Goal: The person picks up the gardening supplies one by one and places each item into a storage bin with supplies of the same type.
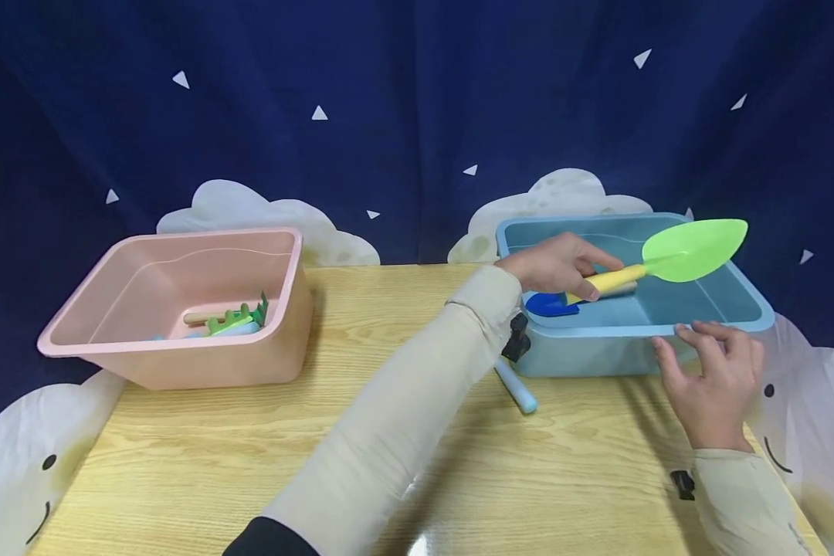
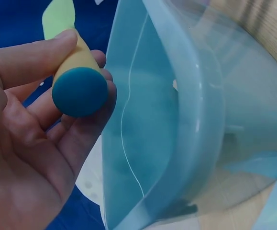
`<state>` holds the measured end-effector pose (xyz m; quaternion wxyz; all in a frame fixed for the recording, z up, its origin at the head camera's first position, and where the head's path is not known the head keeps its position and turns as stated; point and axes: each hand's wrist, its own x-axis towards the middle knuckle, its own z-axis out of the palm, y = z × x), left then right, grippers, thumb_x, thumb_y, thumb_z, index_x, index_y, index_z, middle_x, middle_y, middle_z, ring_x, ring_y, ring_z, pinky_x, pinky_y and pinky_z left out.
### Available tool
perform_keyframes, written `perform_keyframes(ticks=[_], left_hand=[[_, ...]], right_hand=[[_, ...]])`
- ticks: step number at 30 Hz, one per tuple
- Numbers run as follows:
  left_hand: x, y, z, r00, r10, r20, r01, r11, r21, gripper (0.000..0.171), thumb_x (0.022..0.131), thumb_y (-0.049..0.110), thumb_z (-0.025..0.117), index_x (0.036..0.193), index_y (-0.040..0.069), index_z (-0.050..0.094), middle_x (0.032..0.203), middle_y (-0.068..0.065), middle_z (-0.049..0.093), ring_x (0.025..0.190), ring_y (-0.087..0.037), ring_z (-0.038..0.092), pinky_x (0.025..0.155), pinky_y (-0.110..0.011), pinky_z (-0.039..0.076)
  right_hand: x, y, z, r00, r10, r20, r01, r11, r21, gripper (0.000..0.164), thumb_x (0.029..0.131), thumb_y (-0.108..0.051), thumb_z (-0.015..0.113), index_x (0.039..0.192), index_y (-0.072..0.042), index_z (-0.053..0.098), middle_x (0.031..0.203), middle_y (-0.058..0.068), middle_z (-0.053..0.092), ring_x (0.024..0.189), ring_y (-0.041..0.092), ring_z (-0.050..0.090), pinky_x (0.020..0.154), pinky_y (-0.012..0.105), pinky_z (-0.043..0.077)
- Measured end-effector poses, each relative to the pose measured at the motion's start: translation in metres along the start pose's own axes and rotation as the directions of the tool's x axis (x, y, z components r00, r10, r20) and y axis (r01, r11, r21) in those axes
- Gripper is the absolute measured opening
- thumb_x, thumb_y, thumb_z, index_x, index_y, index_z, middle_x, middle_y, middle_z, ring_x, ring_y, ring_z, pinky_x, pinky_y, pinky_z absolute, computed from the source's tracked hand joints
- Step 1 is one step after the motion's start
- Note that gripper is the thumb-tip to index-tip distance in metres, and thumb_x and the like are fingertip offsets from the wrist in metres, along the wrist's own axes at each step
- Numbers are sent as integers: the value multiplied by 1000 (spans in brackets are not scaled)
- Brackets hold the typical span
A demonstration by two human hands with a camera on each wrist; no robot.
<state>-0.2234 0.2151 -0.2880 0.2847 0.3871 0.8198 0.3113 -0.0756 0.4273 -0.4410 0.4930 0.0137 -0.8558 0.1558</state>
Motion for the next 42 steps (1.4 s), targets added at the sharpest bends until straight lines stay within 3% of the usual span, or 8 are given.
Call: perform_keyframes(ticks=[5, 7, 13, 17, 20, 24, 32, 42], left_hand=[[-2, -8, -4, 999, 35, 20, -35, 999, -38, 57, 91, 11, 70, 143, 28, 54, 140, 12, 58, 108, -2, 59, 79, -14, 48], [-3, -12, -6, 999, 37, 24, -35, 998, -51, 57, 91, 10, 69, 143, 27, 54, 139, 11, 59, 107, -3, 59, 79, -14, 49], [-7, -21, -9, 999, 19, 37, -16, 998, -66, 56, 92, 10, 68, 143, 28, 54, 137, 9, 61, 100, -5, 61, 77, -18, 51], [-8, -25, -10, 998, 32, 46, -28, 996, -89, 56, 91, 9, 69, 143, 27, 54, 141, 8, 59, 113, -4, 60, 79, -16, 50], [-8, -27, -11, 998, 44, 55, -38, 994, -98, 56, 91, 7, 69, 142, 25, 55, 143, 8, 58, 123, -3, 57, 81, -15, 49], [-8, -30, -10, 998, 46, 37, -42, 993, -109, 53, 91, 6, 68, 140, 22, 58, 141, 7, 60, 120, -4, 59, 81, -14, 49], [-13, -43, -14, 997, 35, -64, -31, 997, 68, 58, 91, 19, 70, 145, 24, 50, 150, 12, 51, 143, -2, 41, 107, -14, 38], [-35, -68, -31, 991, 68, -119, -50, 988, 148, 47, 98, 18, 60, 144, 15, 51, 148, 2, 54, 140, -12, 47, 108, -19, 41]], right_hand=[[0, -1, 4, 998, -10, -67, 12, 1000, 26, 77, 91, -62, 57, 96, 14, 67, 104, 37, 58, 97, 57, 47, 110, 30, 22], [1, -2, 5, 997, -13, -71, 15, 1000, 27, 77, 91, -62, 57, 96, 14, 67, 103, 37, 58, 97, 57, 47, 109, 28, 22], [0, -7, 3, 999, -9, -31, 10, 1000, 17, 76, 92, -61, 56, 98, 14, 67, 105, 37, 57, 98, 56, 47, 109, 28, 22], [1, -9, 1, 1000, 2, 5, -2, 1000, 0, 76, 93, -61, 55, 101, 13, 66, 107, 37, 57, 101, 55, 46, 109, 30, 22], [2, -9, 2, 1000, 9, -15, -8, 1000, 20, 76, 91, -62, 57, 99, 13, 67, 106, 37, 57, 100, 55, 47, 107, 29, 23], [2, -11, 5, 998, 17, -63, -13, 998, 64, 76, 88, -63, 60, 96, 12, 69, 103, 36, 59, 96, 55, 47, 105, 26, 23], [3, -13, 12, 995, 8, -99, 0, 997, 82, 74, 87, -63, 62, 93, 11, 70, 100, 36, 60, 93, 55, 48, 103, 23, 24], [3, -16, 17, 996, 10, -87, -3, 997, 81, 73, 89, -62, 61, 94, 11, 69, 102, 36, 60, 94, 55, 48, 103, 26, 24]])
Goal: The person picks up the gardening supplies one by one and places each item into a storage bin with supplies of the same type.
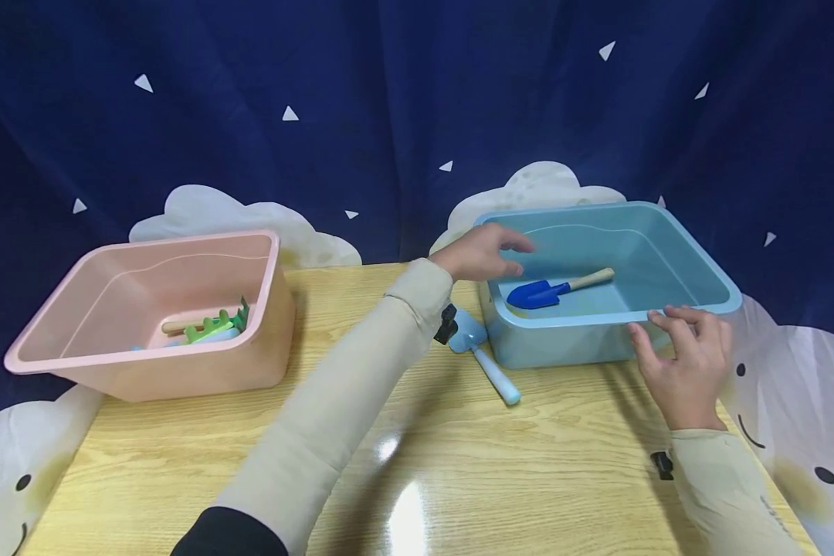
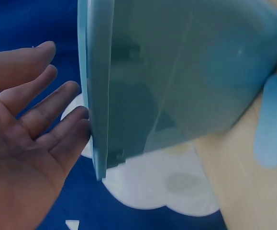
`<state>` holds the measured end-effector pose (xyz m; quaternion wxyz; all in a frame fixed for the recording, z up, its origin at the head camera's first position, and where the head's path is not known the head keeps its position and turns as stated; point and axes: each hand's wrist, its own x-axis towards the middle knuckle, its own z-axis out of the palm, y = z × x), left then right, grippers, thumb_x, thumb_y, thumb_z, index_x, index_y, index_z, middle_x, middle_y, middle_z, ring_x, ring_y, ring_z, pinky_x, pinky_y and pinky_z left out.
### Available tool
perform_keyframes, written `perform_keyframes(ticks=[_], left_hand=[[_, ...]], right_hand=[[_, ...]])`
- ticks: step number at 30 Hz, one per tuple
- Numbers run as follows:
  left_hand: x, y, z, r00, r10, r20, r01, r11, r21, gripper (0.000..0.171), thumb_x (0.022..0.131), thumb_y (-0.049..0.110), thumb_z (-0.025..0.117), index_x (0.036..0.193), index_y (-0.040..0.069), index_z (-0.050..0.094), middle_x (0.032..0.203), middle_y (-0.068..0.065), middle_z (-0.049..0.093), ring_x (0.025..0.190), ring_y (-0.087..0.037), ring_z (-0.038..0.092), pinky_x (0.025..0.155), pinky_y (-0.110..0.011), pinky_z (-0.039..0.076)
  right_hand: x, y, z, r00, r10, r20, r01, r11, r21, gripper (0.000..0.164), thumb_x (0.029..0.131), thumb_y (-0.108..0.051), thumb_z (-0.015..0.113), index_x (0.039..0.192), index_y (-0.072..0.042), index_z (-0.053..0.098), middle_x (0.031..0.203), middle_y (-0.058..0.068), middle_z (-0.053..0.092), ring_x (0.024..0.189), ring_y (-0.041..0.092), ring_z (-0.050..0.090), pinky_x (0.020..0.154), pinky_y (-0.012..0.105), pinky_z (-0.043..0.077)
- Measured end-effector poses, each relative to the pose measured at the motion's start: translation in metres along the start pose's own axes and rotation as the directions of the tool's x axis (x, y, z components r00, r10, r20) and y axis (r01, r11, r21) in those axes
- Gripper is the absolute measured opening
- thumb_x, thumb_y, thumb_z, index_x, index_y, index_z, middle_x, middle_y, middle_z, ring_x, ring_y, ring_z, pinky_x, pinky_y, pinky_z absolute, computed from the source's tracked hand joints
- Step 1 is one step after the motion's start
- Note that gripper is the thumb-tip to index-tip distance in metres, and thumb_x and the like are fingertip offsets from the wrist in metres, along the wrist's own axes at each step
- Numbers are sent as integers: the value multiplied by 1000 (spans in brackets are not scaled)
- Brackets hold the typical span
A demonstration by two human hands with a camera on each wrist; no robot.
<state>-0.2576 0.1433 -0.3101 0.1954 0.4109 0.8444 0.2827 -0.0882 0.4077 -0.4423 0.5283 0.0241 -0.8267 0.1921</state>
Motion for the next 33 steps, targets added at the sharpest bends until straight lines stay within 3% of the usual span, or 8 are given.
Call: perform_keyframes(ticks=[9, 15, 19, 22, 27, 33], left_hand=[[-15, -18, -20, 998, 2, -57, 0, 1000, 22, 45, 98, 21, 59, 142, 14, 54, 146, 0, 57, 137, -14, 50, 107, -21, 42], [-26, -28, -27, 993, 36, -116, -45, 996, -74, 39, 99, 18, 57, 137, 10, 59, 142, -5, 60, 134, -17, 54, 106, -21, 43], [-40, -37, -28, 988, 53, -146, -62, 996, -57, 34, 100, 17, 55, 132, 10, 63, 135, -5, 65, 127, -18, 59, 103, -25, 46], [-50, -46, -24, 985, 41, -167, -41, 999, 1, 31, 99, 16, 55, 126, 9, 67, 128, -6, 70, 120, -18, 64, 99, -27, 49], [-62, -68, -9, 981, -27, -194, 54, 989, 135, 29, 98, 16, 56, 123, 10, 69, 122, -4, 72, 112, -18, 67, 98, -31, 50], [-62, -84, 23, 989, -65, -129, 98, 959, 267, 31, 98, 16, 53, 125, 11, 68, 126, -2, 71, 121, -18, 64, 104, -32, 48]], right_hand=[[1, 0, 4, 999, -1, -55, 3, 1000, 25, 73, 87, -62, 64, 91, 11, 70, 99, 36, 61, 92, 55, 49, 102, 25, 26], [1, -1, 4, 999, -5, -53, 7, 999, 31, 72, 87, -61, 64, 91, 11, 70, 99, 36, 60, 91, 55, 48, 101, 26, 26], [0, -3, 3, 998, 3, -59, -1, 999, 35, 72, 87, -60, 65, 91, 11, 70, 99, 36, 61, 92, 56, 48, 102, 26, 27], [0, -4, 3, 998, 12, -57, -10, 999, 31, 73, 86, -61, 65, 91, 11, 70, 99, 36, 61, 93, 56, 48, 103, 25, 26], [1, -5, 4, 998, 13, -58, -11, 999, 40, 74, 86, -62, 65, 91, 11, 69, 99, 36, 60, 92, 56, 48, 103, 26, 26], [1, -5, 4, 999, 16, -48, -14, 999, 38, 74, 86, -62, 64, 91, 12, 69, 100, 36, 60, 93, 55, 48, 103, 26, 25]])
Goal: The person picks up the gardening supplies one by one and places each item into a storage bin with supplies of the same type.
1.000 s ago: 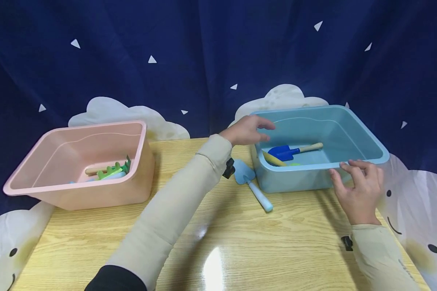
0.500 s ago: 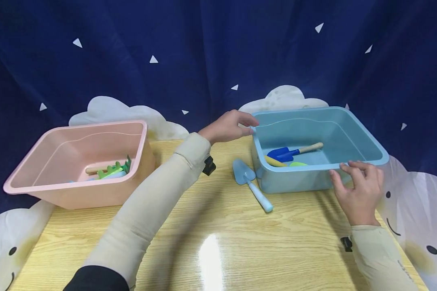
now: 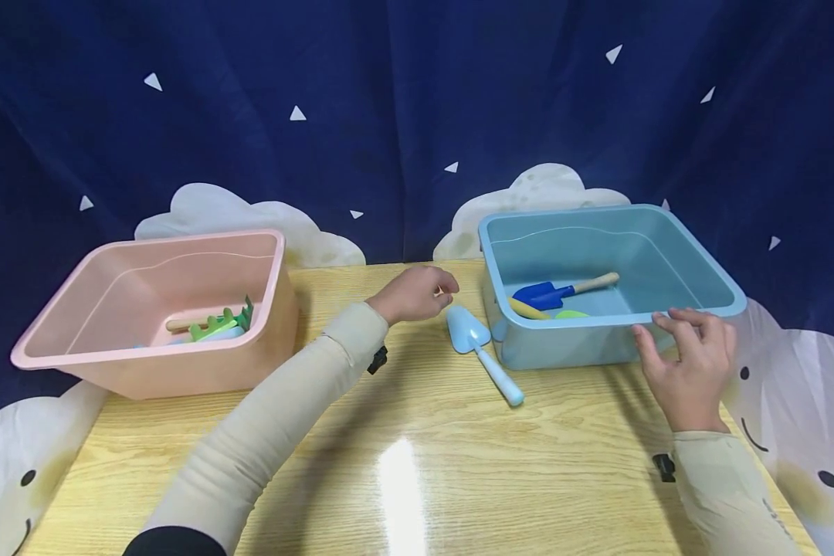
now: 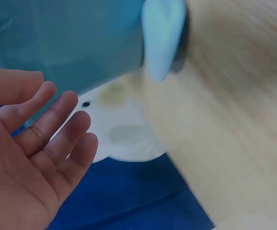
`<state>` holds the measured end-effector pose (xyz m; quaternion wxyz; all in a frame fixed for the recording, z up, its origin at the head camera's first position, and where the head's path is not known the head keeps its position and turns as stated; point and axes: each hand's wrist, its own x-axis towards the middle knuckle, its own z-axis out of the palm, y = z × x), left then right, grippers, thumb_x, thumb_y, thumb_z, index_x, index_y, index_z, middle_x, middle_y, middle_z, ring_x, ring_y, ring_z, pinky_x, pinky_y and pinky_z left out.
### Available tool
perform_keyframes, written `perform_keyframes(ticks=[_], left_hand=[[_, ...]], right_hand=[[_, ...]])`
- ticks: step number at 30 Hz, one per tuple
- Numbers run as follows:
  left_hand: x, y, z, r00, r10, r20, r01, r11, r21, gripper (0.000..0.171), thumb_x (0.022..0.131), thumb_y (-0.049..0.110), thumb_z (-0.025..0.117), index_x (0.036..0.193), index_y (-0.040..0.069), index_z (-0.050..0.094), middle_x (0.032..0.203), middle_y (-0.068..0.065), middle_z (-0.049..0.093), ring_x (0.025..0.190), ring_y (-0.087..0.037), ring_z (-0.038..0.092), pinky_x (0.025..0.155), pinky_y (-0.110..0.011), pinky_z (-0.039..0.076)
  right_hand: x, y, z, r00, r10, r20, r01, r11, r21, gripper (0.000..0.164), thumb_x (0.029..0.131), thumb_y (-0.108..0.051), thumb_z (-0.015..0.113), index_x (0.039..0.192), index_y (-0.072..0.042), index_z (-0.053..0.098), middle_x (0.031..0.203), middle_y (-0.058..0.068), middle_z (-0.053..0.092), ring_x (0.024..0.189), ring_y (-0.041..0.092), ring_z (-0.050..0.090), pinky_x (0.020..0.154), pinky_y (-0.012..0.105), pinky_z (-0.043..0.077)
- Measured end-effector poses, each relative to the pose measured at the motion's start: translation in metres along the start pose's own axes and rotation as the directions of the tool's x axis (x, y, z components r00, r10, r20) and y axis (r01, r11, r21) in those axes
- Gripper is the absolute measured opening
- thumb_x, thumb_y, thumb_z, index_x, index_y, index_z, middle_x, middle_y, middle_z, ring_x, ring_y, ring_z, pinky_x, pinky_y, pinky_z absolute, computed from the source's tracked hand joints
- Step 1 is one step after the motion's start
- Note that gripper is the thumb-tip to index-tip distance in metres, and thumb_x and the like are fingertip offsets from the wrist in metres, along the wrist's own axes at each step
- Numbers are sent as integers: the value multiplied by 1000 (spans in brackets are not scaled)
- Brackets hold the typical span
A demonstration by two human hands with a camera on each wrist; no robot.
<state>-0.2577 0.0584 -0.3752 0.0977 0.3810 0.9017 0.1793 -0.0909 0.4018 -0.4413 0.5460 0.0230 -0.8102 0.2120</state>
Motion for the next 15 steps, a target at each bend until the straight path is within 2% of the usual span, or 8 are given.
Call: perform_keyframes(ticks=[7, 11, 14, 15], left_hand=[[-1, 7, 32, 995, -49, 87, 45, 998, 42, 33, 98, 18, 54, 128, 16, 67, 133, 0, 67, 125, -17, 61, 102, -31, 49], [-2, 14, 51, 994, -33, 106, 26, 997, 68, 29, 99, 18, 53, 124, 17, 69, 128, 1, 69, 116, -15, 65, 94, -30, 52], [-1, 20, 67, 995, 6, 104, -18, 993, 115, 20, 97, 18, 55, 109, 18, 71, 110, 2, 70, 93, -12, 61, 76, -25, 50], [-1, 22, 73, 995, 19, 101, -33, 990, 136, 21, 97, 18, 55, 111, 19, 71, 111, 3, 69, 93, -10, 60, 73, -23, 49]], right_hand=[[-1, 1, 0, 1000, 12, 15, -12, 1000, -7, 73, 86, -61, 65, 92, 12, 69, 101, 36, 60, 95, 56, 48, 105, 30, 27], [-2, 2, -3, 999, 14, 34, -13, 999, -31, 74, 87, -62, 63, 94, 11, 69, 102, 35, 60, 94, 55, 48, 103, 30, 27], [-2, 1, -4, 999, 14, 49, -11, 999, -47, 74, 88, -62, 61, 95, 11, 68, 104, 35, 59, 95, 55, 48, 103, 30, 26], [-2, 1, -4, 998, 15, 55, -12, 999, -52, 74, 89, -62, 61, 95, 11, 68, 104, 35, 59, 95, 55, 48, 103, 30, 26]])
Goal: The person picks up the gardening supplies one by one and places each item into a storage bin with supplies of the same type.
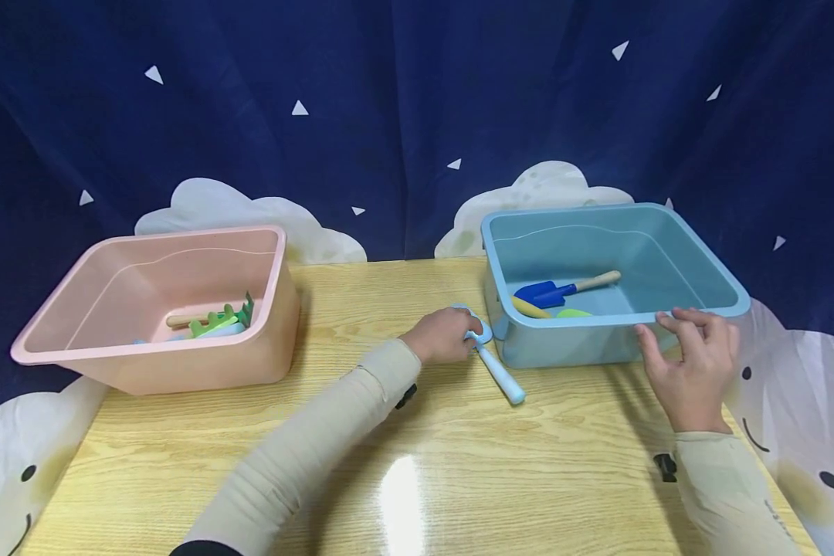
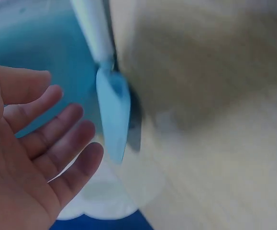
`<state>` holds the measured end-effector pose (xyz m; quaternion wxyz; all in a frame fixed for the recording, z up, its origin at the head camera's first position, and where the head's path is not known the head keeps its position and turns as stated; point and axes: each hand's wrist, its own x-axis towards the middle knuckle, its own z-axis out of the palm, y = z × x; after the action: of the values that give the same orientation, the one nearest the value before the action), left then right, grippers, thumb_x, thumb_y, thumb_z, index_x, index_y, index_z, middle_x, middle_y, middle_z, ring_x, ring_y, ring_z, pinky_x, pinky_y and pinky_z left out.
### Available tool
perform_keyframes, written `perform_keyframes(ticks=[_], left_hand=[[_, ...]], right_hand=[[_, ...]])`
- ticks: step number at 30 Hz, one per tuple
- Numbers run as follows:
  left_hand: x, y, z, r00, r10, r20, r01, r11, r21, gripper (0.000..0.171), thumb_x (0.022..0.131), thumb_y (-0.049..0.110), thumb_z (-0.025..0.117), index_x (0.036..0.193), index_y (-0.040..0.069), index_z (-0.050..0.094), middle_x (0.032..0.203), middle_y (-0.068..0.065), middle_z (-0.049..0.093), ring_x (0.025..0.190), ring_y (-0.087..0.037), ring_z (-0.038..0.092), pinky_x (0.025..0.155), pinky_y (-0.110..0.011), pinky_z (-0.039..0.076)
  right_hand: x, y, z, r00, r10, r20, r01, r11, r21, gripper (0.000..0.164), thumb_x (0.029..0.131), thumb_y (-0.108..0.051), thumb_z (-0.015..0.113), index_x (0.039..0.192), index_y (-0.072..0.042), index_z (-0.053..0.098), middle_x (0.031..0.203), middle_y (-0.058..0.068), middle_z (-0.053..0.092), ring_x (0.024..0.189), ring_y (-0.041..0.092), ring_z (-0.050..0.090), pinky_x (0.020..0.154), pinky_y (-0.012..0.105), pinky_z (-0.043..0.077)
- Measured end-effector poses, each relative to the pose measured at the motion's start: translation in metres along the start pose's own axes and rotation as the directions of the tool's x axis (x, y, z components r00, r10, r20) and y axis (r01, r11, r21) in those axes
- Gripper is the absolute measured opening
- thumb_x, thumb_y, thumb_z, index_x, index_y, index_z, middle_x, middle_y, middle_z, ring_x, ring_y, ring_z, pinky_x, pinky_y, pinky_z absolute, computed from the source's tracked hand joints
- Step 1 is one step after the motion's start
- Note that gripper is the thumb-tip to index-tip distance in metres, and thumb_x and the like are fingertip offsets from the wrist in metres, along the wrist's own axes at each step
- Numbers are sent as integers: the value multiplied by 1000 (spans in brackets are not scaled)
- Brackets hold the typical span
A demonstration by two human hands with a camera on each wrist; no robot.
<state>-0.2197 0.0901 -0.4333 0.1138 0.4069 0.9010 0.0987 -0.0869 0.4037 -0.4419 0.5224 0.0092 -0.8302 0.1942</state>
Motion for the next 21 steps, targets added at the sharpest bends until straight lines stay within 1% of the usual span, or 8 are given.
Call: perform_keyframes(ticks=[3, 6, 8, 11, 15, 17, 21], left_hand=[[2, 11, 12, 999, 40, -2, -40, 998, 48, 21, 97, 20, 56, 110, 21, 72, 109, 3, 67, 90, -9, 57, 68, -22, 46], [2, 19, 20, 998, 58, 18, -59, 995, 78, 27, 99, 24, 54, 120, 23, 71, 118, 2, 67, 100, -13, 63, 73, -25, 51], [2, 23, 25, 998, 59, 32, -62, 994, 92, 25, 100, 25, 52, 116, 24, 71, 115, 2, 66, 99, -14, 62, 73, -26, 51], [2, 24, 31, 998, 57, 35, -60, 993, 99, 24, 102, 26, 49, 114, 25, 70, 114, 1, 64, 97, -14, 60, 74, -27, 51], [2, 24, 36, 998, 58, 25, -60, 994, 88, 29, 104, 26, 45, 122, 26, 68, 126, 0, 62, 105, -14, 61, 83, -27, 52], [3, 23, 38, 998, 58, 23, -60, 995, 80, 30, 104, 26, 44, 124, 26, 67, 130, 1, 61, 109, -14, 61, 86, -28, 52], [4, 22, 39, 998, 55, 19, -56, 996, 72, 30, 104, 26, 44, 124, 26, 67, 129, 1, 61, 108, -14, 61, 87, -28, 52]], right_hand=[[0, 0, -1, 1000, 6, 13, -5, 1000, -2, 74, 89, -62, 60, 97, 11, 68, 105, 35, 59, 97, 55, 47, 103, 30, 26], [0, 1, 0, 1000, 9, 12, -9, 1000, 3, 74, 89, -62, 61, 97, 11, 68, 105, 35, 59, 97, 55, 47, 104, 30, 26], [0, 1, 1, 1000, 10, 1, -10, 1000, 10, 74, 88, -62, 62, 96, 11, 69, 105, 35, 59, 97, 55, 48, 105, 30, 26], [0, 1, 2, 1000, 9, -15, -9, 1000, 22, 72, 88, -61, 63, 95, 11, 69, 104, 35, 60, 96, 55, 48, 105, 30, 26], [-1, 1, 3, 1000, 8, -23, -7, 1000, 25, 72, 87, -61, 64, 95, 11, 69, 103, 35, 60, 96, 55, 48, 104, 30, 27], [-1, 1, 2, 1000, 10, -18, -10, 1000, 21, 73, 88, -61, 63, 95, 11, 69, 104, 35, 60, 96, 55, 48, 105, 31, 27], [-1, 1, 1, 1000, 15, -2, -15, 1000, 14, 73, 88, -61, 62, 97, 11, 69, 105, 36, 59, 98, 55, 48, 105, 32, 26]])
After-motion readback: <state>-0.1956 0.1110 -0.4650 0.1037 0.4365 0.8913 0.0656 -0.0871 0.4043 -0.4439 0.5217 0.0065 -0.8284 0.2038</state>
